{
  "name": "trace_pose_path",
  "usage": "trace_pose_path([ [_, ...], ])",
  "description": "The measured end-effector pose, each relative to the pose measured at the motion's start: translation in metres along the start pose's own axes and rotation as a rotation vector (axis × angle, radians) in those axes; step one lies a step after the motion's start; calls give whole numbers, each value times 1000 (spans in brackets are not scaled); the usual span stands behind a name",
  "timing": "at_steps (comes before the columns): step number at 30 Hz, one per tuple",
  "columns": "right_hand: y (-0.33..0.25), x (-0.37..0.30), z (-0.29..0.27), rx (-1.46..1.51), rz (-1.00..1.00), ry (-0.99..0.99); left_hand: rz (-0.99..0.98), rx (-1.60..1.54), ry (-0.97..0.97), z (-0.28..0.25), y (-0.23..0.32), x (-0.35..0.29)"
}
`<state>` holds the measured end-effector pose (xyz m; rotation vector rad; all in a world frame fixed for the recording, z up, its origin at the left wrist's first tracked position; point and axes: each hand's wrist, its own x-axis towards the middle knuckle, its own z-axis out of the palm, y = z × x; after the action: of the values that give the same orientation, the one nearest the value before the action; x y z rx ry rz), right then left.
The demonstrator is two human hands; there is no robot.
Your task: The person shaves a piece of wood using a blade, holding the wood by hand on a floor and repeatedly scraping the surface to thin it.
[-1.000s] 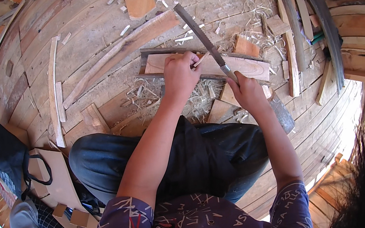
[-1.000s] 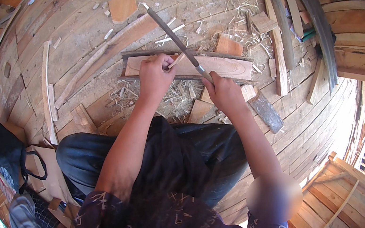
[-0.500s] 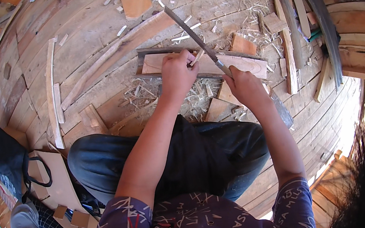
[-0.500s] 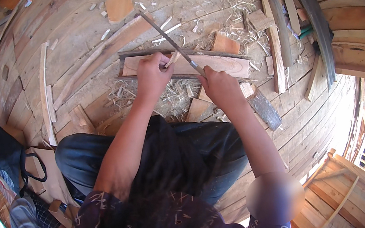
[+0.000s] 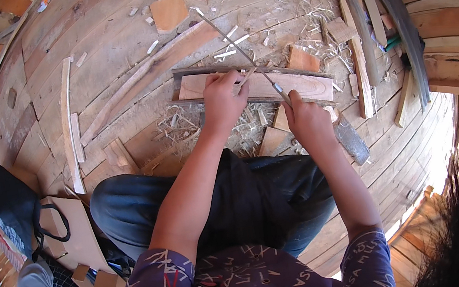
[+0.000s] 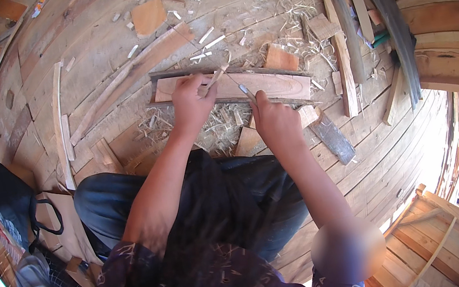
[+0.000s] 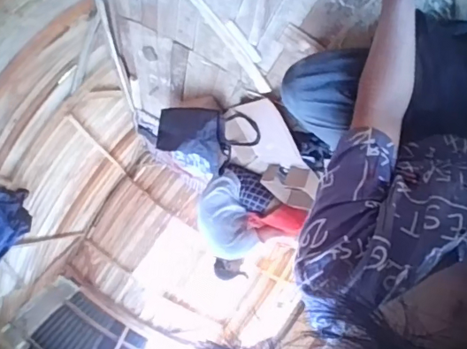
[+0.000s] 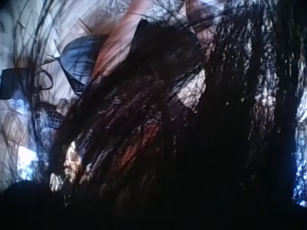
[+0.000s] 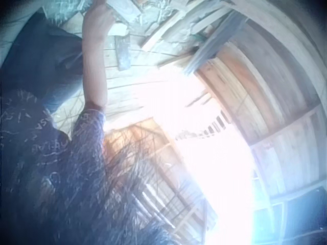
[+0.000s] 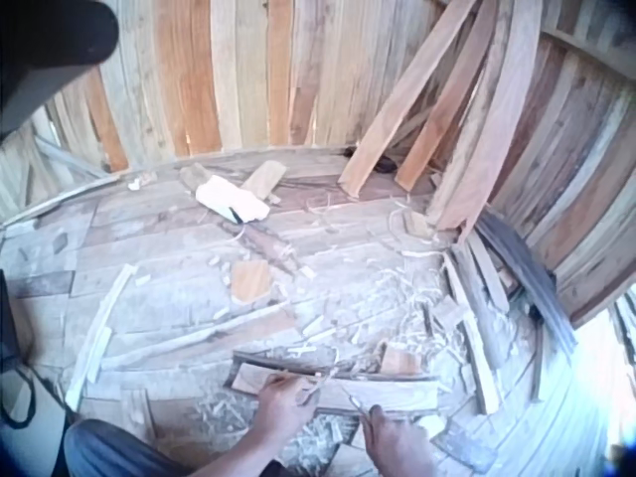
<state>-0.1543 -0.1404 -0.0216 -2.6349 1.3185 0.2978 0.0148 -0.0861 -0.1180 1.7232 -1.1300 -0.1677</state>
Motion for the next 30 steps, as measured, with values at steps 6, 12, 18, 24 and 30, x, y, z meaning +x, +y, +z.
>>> trace_pose_path([
  [6,-18,-37,-59,-138,-71,114,132,-146,238,-24,37,19],
  [12,-18,-76,-105,-301,-170,308,81,-348,228,-40,60,10],
  [18,-19,-88,-125,-330,-152,242,163,-393,222,-43,67,6],
  [24,-7,-63,-91,-212,-150,173,184,-103,249,-37,57,7],
  [30,20,-20,-24,58,-65,6,202,105,22,-10,24,-11],
])
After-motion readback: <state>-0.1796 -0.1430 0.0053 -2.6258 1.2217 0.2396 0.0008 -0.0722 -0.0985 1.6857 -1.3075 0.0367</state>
